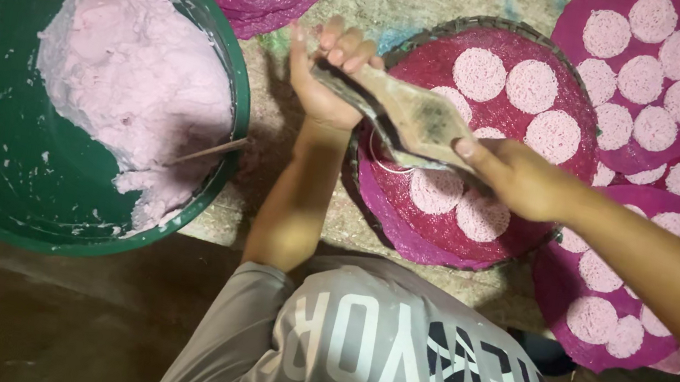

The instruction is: The person scoops pink paste from a green basin and presses it into a handheld metal mold. They then press the mold onto a pink sheet laid on a woven tray to form circular pastes, repeating the cycle and arranging the finished circles on the tray.

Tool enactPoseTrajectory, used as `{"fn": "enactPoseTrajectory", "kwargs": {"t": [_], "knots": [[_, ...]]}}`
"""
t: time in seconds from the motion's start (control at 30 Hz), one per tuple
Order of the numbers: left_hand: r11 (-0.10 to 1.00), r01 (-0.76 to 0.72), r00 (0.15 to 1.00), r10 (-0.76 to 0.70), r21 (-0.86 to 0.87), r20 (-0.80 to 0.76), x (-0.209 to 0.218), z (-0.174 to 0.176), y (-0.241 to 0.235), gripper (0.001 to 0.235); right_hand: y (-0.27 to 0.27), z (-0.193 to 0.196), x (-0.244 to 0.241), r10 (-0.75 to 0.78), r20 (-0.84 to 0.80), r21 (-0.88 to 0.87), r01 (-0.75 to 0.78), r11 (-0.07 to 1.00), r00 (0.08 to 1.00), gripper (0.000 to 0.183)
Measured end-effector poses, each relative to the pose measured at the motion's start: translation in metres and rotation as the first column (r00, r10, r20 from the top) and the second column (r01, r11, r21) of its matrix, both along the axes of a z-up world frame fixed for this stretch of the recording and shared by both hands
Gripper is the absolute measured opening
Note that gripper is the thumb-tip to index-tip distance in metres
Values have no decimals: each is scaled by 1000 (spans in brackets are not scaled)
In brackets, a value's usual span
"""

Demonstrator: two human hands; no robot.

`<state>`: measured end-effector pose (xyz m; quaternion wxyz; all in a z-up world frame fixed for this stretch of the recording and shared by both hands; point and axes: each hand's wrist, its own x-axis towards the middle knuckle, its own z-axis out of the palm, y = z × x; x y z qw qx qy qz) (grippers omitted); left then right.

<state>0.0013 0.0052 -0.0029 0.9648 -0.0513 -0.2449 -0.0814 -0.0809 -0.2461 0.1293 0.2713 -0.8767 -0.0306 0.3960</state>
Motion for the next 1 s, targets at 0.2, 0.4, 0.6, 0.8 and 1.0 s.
{"fn": "enactPoseTrajectory", "kwargs": {"t": [0.2,0.4,0.6,0.8,1.0], "knots": [[999,-41,996,38,-36,-81,-9,-25,-7,44,7,4,-6,-30,-96,34,33,999,995,82],[997,-68,980,71,22,-187,0,-33,-32,39,3,14,1,16,45,-219,-6,976,999,77],[992,-47,959,79,120,-273,19,-15,-14,36,14,11,4,29,287,-92,-3,996,958,66],[970,-107,959,158,216,-235,15,-9,13,40,28,-13,5,25,315,51,-43,998,949,59],[963,-109,894,204,247,-400,-2,-24,-10,36,14,-15,0,-78,-11,-18,78,997,997,71]]}}
